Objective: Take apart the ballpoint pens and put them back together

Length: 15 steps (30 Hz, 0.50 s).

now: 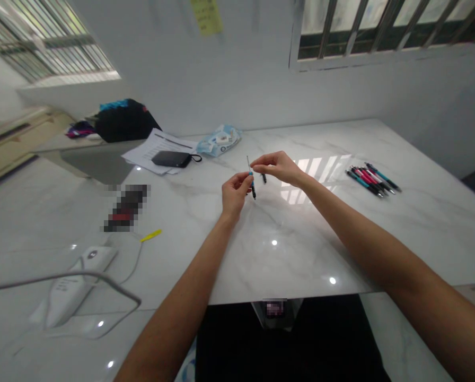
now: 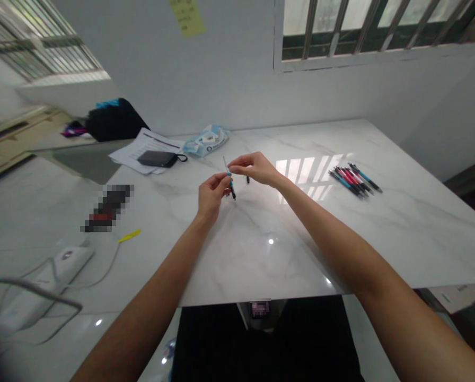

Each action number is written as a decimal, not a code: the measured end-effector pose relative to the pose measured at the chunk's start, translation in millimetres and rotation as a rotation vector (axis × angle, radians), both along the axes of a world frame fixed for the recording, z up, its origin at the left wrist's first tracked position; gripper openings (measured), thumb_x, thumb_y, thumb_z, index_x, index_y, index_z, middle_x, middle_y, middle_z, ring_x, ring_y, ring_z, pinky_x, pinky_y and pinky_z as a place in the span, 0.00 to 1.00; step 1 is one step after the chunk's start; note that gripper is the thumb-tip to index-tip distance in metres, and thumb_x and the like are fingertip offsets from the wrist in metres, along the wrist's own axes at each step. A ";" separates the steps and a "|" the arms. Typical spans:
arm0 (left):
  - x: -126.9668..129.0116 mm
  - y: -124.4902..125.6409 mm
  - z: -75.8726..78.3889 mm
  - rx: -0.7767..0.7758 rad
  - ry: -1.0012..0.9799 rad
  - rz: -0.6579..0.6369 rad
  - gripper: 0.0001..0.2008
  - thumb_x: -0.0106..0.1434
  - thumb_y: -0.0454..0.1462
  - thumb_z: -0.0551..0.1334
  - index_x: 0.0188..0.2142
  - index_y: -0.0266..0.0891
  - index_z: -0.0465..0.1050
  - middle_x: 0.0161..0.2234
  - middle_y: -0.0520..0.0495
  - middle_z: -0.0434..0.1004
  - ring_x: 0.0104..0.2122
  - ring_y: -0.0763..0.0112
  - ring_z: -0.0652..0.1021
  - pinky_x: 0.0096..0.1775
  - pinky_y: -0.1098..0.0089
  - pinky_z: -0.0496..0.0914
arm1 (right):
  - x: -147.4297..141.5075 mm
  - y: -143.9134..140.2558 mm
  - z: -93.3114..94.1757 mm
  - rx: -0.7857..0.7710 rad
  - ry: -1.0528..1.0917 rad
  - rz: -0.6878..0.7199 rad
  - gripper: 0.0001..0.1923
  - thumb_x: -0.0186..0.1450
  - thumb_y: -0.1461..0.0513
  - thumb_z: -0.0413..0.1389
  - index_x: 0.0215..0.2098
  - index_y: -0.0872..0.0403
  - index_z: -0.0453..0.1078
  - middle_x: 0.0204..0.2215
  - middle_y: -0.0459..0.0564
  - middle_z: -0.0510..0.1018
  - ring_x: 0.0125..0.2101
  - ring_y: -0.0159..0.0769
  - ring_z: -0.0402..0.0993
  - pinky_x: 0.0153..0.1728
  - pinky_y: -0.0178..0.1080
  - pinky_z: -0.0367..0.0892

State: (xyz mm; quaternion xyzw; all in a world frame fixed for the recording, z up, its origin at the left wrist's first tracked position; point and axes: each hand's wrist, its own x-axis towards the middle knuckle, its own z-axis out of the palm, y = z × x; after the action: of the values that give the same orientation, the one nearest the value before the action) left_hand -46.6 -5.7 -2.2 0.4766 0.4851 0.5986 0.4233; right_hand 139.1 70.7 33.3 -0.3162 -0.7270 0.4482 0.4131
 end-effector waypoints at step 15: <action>-2.3 5.5 3.7 -0.021 -0.079 0.002 0.09 0.67 0.43 0.66 0.38 0.42 0.71 0.26 0.58 0.66 0.20 0.79 0.65 0.23 0.76 0.59 | -8.8 -6.7 8.0 -0.061 0.012 -0.152 0.09 0.64 0.59 0.71 0.39 0.56 0.82 0.34 0.51 0.87 0.35 0.34 0.83 0.39 0.35 0.74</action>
State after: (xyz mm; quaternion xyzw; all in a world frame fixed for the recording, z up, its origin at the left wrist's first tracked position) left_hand -48.9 -0.2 1.5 0.4477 0.4747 0.6124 0.4463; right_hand 130.3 64.0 41.3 -0.3801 -0.6843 0.4395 0.4405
